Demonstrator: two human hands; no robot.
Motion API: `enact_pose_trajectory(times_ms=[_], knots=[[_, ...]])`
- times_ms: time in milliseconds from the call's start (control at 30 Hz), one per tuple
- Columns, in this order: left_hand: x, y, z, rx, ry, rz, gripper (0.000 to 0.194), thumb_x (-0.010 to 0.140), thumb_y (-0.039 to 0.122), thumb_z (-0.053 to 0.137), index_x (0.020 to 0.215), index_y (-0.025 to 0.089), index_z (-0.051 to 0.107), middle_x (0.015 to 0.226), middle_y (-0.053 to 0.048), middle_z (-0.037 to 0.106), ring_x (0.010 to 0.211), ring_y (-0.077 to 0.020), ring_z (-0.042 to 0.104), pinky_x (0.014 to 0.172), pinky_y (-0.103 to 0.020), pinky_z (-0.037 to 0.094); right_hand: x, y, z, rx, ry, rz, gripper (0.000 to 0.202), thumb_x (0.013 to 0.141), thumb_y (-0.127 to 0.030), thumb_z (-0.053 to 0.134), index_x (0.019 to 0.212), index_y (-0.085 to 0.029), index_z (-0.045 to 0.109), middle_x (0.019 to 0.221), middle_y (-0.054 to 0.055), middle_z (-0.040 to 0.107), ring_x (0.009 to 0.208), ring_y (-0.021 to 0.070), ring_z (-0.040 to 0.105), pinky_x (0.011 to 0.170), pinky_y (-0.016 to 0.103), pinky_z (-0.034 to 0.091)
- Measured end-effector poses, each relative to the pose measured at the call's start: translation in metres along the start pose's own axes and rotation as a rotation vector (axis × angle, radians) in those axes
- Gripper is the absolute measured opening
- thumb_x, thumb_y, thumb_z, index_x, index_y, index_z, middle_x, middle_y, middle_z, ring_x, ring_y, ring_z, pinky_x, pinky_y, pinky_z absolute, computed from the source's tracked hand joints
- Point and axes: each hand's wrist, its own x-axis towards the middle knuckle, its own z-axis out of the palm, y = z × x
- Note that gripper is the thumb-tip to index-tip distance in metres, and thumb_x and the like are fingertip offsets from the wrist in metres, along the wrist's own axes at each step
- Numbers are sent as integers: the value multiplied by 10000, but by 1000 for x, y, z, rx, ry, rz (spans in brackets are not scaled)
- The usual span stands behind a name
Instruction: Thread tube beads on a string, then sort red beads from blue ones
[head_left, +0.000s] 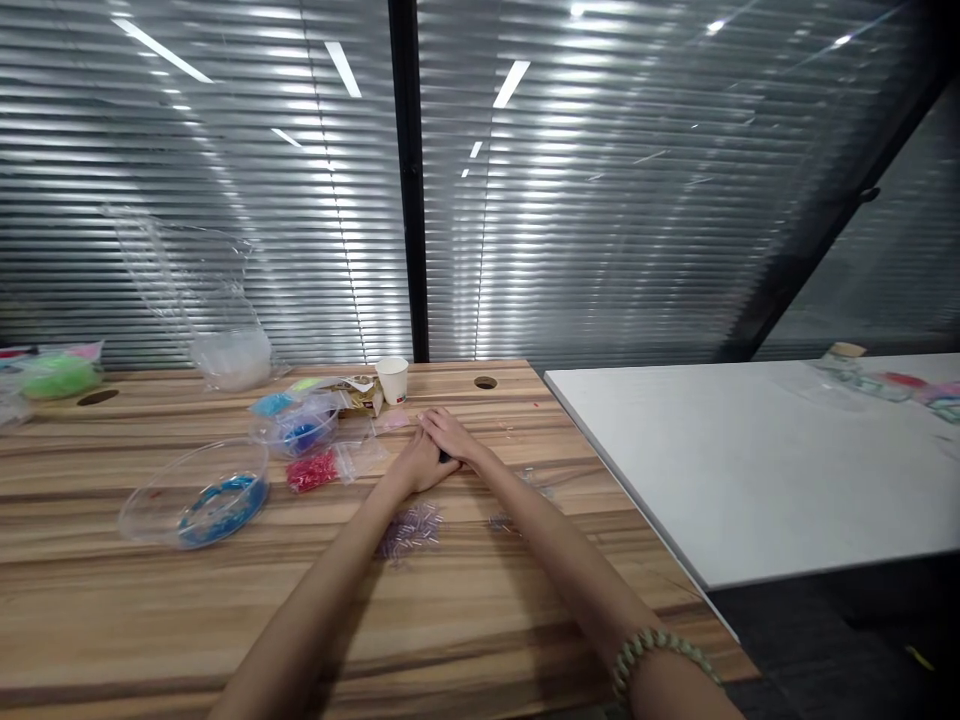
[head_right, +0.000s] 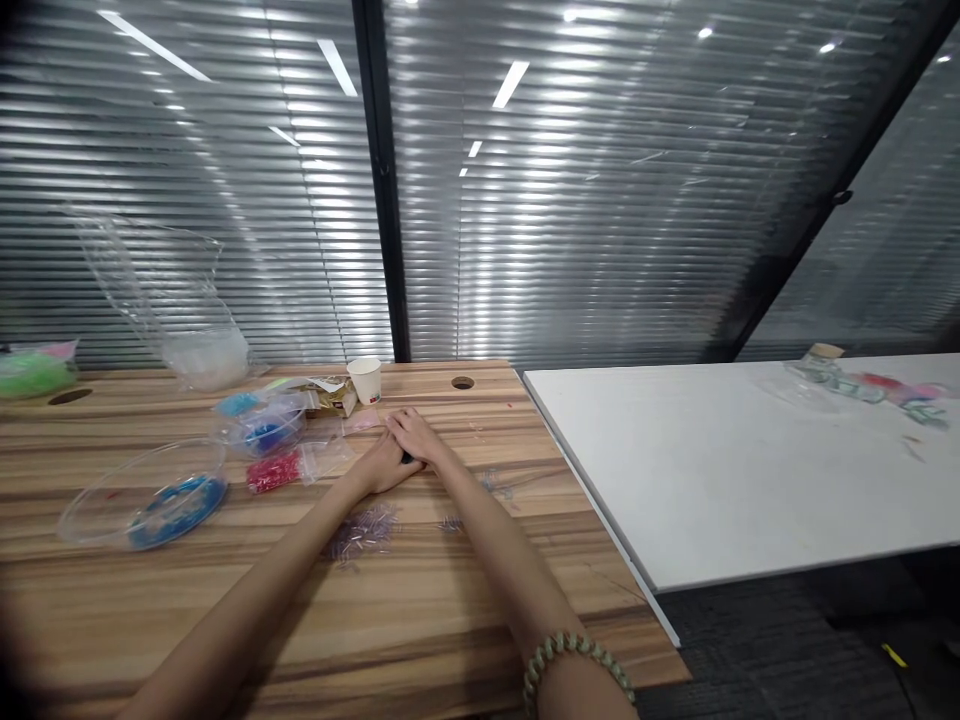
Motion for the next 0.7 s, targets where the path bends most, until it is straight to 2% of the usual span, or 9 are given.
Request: enact_pose_trajectory(times_ms=[233, 700], knots=[[4, -3, 2, -10, -9, -11, 712, 752, 463, 533, 1355, 128, 356, 1402, -128, 374, 1329, -327, 259, 1101, -470, 209, 5, 8, 3, -87, -26, -74, 299, 930, -289, 347, 802, -194, 600, 860, 56, 527, 890, 187, 454, 921, 342, 367], [7, -1, 0, 26, -9, -58, 631, 773, 429, 524, 1300, 99, 417, 1363, -151, 419, 1306, -314, 308, 1077, -442, 258, 7, 5, -7, -123, -133, -77, 315, 945, -283, 331, 834, -166, 601, 841, 57, 524, 842, 177, 450, 865, 344, 394]])
